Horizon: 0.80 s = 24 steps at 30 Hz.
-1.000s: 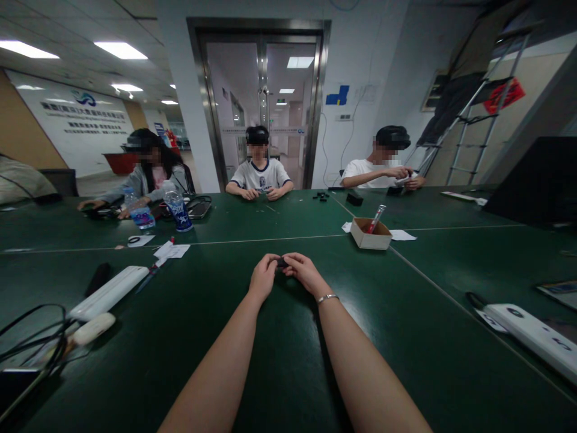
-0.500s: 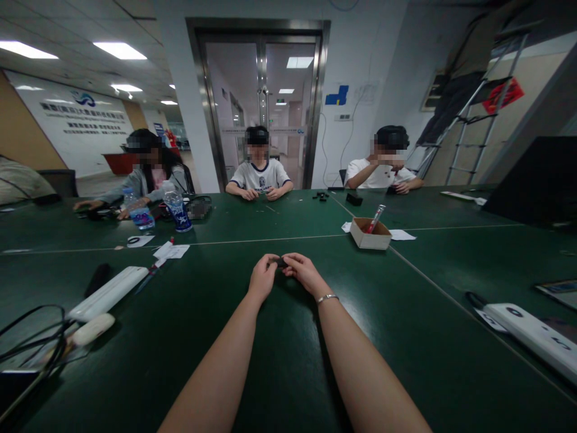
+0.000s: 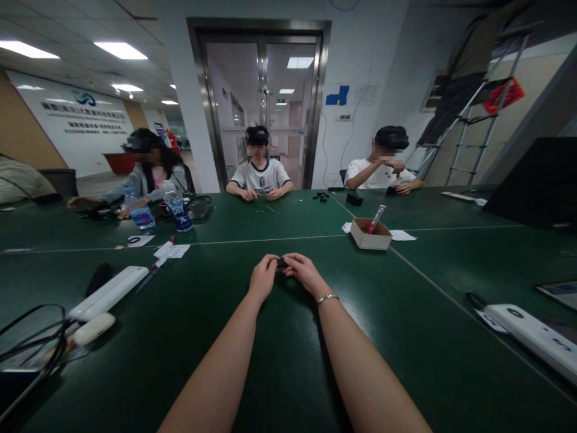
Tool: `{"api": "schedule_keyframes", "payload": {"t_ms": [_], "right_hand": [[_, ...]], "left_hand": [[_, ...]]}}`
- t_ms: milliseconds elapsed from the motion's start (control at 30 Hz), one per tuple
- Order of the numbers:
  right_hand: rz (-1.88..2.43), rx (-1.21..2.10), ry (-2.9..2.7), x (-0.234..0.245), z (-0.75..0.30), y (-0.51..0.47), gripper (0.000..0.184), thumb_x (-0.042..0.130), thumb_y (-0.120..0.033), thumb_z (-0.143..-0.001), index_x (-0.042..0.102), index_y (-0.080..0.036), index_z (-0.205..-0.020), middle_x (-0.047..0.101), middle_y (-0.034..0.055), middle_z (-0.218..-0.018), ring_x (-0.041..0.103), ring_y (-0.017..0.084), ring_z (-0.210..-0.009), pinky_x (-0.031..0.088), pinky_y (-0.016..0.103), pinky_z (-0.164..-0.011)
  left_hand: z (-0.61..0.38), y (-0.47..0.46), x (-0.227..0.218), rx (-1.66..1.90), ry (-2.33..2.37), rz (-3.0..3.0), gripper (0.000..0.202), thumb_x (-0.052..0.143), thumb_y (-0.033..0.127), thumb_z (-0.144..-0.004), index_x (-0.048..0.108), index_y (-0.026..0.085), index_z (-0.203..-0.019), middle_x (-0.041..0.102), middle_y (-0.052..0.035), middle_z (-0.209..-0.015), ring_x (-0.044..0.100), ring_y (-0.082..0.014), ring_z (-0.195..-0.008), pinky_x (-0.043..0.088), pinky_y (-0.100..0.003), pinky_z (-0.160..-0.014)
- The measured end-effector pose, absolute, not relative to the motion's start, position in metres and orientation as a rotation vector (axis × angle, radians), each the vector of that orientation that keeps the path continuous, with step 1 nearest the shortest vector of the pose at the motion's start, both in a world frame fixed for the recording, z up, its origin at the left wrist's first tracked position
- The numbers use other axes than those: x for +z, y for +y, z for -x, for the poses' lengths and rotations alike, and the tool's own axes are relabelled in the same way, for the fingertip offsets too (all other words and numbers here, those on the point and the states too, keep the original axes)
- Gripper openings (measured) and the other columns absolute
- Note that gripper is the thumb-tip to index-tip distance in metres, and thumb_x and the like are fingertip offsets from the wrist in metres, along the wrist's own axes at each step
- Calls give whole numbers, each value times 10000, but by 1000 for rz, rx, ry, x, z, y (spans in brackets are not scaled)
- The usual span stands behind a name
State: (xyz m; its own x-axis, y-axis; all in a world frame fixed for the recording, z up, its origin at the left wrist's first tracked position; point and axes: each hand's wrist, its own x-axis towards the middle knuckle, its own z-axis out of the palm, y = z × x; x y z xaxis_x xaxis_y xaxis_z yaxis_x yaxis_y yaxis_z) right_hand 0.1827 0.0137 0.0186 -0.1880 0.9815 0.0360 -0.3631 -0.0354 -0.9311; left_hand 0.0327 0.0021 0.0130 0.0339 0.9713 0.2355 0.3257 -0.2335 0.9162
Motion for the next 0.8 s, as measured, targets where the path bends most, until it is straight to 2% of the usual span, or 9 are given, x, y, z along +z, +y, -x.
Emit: {"api": "schedule_keyframes", "payload": {"t_ms": [233, 433, 600, 800], "right_hand": [[826, 1509, -1055, 19, -183, 14, 352, 825, -342, -605, 661, -134, -837, 653, 34, -684, 595, 101, -568, 471, 178, -507], [826, 1504, -1064, 18, -183, 14, 347, 816, -343, -619, 658, -134, -847, 651, 30, -703, 595, 98, -574, 470, 176, -513], [830, 1508, -1065, 17, -183, 15, 356, 814, -345, -619, 655, -128, -853, 653, 38, -695, 593, 98, -569, 472, 174, -512], [830, 1500, -1063, 18, -183, 15, 335, 813, -334, -621, 658, -134, -839, 646, 31, -687, 600, 103, -573, 475, 177, -508]], "left_hand": [[-33, 3, 13, 1262, 1303, -1652, 231, 441, 293, -850, 617, 220, -982, 624, -44, -1013, 572, -163, -891, 460, -269, -739], [-32, 0, 15, 1216, 1337, -1651, 267, 397, 356, -883, 614, 231, -976, 637, -30, -942, 577, -153, -792, 452, -254, -653], [-33, 0, 16, 1219, 1306, -1652, 254, 429, 353, -871, 604, 229, -1006, 641, -38, -1006, 587, -162, -874, 461, -255, -696], [-32, 0, 14, 1203, 1313, -1655, 240, 437, 319, -859, 603, 238, -1012, 640, -33, -996, 587, -158, -836, 457, -257, -673]]}}
